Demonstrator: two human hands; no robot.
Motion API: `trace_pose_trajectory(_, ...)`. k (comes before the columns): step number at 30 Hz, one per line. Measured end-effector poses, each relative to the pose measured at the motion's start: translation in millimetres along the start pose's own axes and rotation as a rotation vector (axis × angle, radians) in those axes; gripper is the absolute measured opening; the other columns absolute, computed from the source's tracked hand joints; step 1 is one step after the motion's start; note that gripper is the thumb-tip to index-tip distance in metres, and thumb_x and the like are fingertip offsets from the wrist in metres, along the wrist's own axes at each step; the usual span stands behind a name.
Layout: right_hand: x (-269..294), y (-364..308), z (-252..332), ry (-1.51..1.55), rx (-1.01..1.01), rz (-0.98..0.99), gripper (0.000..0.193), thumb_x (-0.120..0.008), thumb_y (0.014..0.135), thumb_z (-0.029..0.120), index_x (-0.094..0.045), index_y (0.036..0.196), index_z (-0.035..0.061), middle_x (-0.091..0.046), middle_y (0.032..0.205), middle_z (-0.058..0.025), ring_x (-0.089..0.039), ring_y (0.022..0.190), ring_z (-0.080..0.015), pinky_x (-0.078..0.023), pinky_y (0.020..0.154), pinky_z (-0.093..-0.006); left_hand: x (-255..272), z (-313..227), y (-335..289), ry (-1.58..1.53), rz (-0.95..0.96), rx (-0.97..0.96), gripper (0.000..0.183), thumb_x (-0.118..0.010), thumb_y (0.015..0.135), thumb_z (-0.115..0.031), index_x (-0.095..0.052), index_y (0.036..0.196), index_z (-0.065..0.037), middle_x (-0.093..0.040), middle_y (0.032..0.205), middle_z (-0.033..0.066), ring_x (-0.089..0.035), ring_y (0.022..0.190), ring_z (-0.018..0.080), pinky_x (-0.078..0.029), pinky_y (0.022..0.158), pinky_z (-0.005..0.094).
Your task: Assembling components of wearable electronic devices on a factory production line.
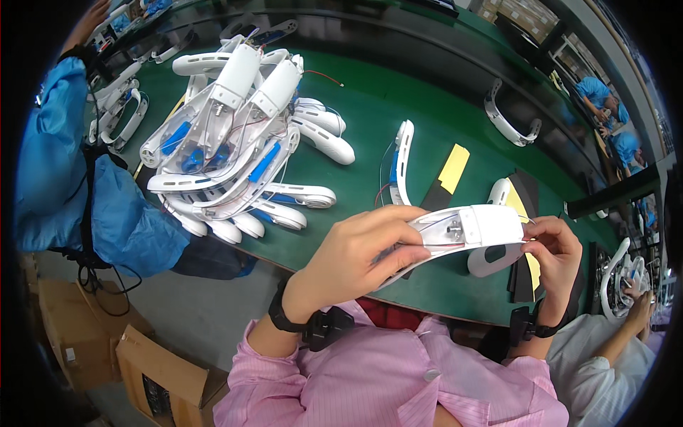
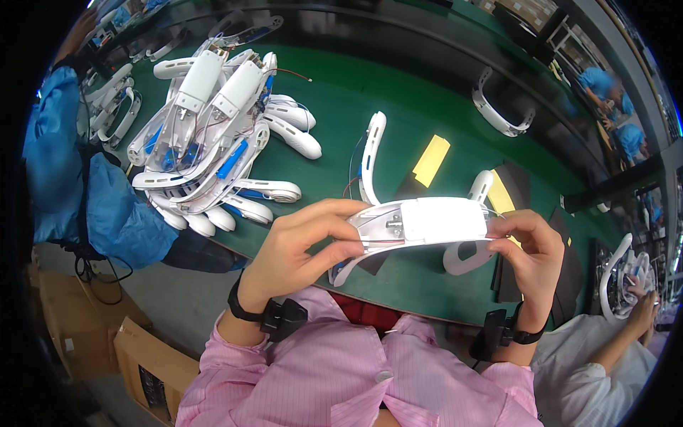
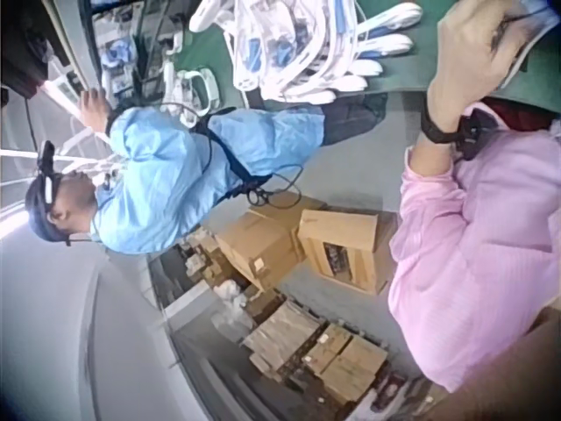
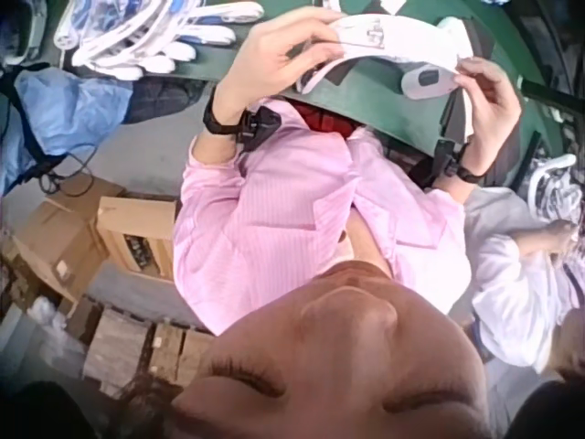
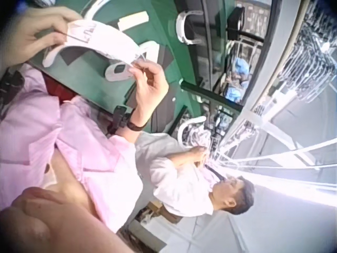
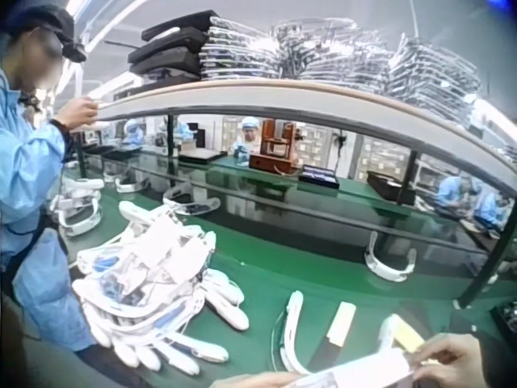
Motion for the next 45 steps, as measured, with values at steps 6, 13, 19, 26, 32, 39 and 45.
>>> trace_pose_trajectory(6,8.3,1.3,-6.0,0.006,0.03,-0.055,0.007,-0.059,0.082,-0.005,-0.058,0.089,-0.0066,-0.061,0.077,-0.0119,-0.061,0.067,-0.0161,-0.052,0.066,-0.027,-6.3,2.9,-4.7,-0.169,-0.076,0.051,0.013,-0.065,0.077,0.001,-0.059,0.089,0.0,-0.061,0.109,0.0208,-0.063,0.091,0.0234,-0.049,0.079,0.0314)
trace_pose_trajectory(13,15.0,-6.3,-38.1,0.28,-0.119,-0.39,0.009,-0.053,0.088,-0.001,-0.057,0.093,-0.0073,-0.06,0.07,-0.0094,-0.058,0.061,-0.0136,-0.053,0.067,-0.0276,-9.4,13.4,-15.5,-0.216,-0.211,-0.052,0.033,-0.063,0.084,-0.007,-0.048,0.112,0.0,-0.061,0.106,0.0174,-0.062,0.088,0.0234,-0.049,0.076,0.0314)
trace_pose_trajectory(19,33.5,4.7,-30.1,0.013,-0.14,-0.165,0.014,-0.057,0.084,-0.002,-0.065,0.094,-0.0067,-0.06,0.072,-0.009,-0.058,0.06,-0.0148,-0.051,0.065,-0.0272,-19.3,20.3,37.6,-0.62,0.151,0.226,0.048,-0.043,0.096,-0.031,-0.039,0.125,0.007,-0.063,0.099,0.0155,-0.059,0.091,0.017,-0.047,0.081,0.0289)
trace_pose_trajectory(26,24.4,6.8,4.0,-0.306,0.022,0.151,0.008,-0.069,0.071,0.002,-0.069,0.079,-0.0002,-0.064,0.071,-0.0074,-0.058,0.067,-0.0167,-0.044,0.062,-0.0274,-145.4,3.1,47.6,-0.931,1.24,0.981,0.079,-0.042,0.087,-0.061,-0.053,0.104,0.015,-0.064,0.089,0.0232,-0.067,0.069,0.0262,-0.057,0.062,0.0348)
trace_pose_trajectory(32,27.8,-10.3,47.2,-0.319,0.176,0.168,0.008,-0.071,0.07,0.004,-0.068,0.076,0.0006,-0.064,0.072,-0.0079,-0.063,0.063,-0.0205,-0.047,0.056,-0.0287,-153.6,-50.6,20.2,-0.916,1.111,1.068,0.027,-0.052,0.091,-0.023,-0.047,0.103,0.001,-0.057,0.07,0.0093,-0.057,0.054,0.0144,-0.047,0.046,0.0285)
trace_pose_trajectory(39,8.2,-28.7,126.5,-0.332,0.441,-0.182,0.019,-0.072,0.066,-0.003,-0.069,0.085,0.0,-0.062,0.073,-0.0101,-0.062,0.061,-0.02,-0.049,0.054,-0.0269,-90.9,-91.9,33.3,-0.021,0.551,0.154,0.066,-0.054,0.086,0.0,-0.008,0.134,0.007,-0.054,0.088,0.0104,-0.056,0.072,0.0154,-0.045,0.064,0.0269)
trace_pose_trajectory(45,-19.5,-6.8,58.8,0.327,0.024,-0.327,0.012,-0.068,0.075,-0.003,-0.068,0.087,-0.004,-0.063,0.077,-0.0088,-0.054,0.05,-0.0084,-0.04,0.047,-0.018,-92.7,-70.9,62.6,0.626,0.095,-0.498,0.04,-0.065,0.073,-0.002,-0.048,0.108,0.004,-0.053,0.092,0.0166,-0.055,0.084,0.031,-0.046,0.074,0.0394)
Point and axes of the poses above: each hand's wrist, its own y-axis towards the middle knuckle, its own x-axis out of the back of the hand, z = x × y, the point moved 9 cm from there along y, towards the middle knuckle
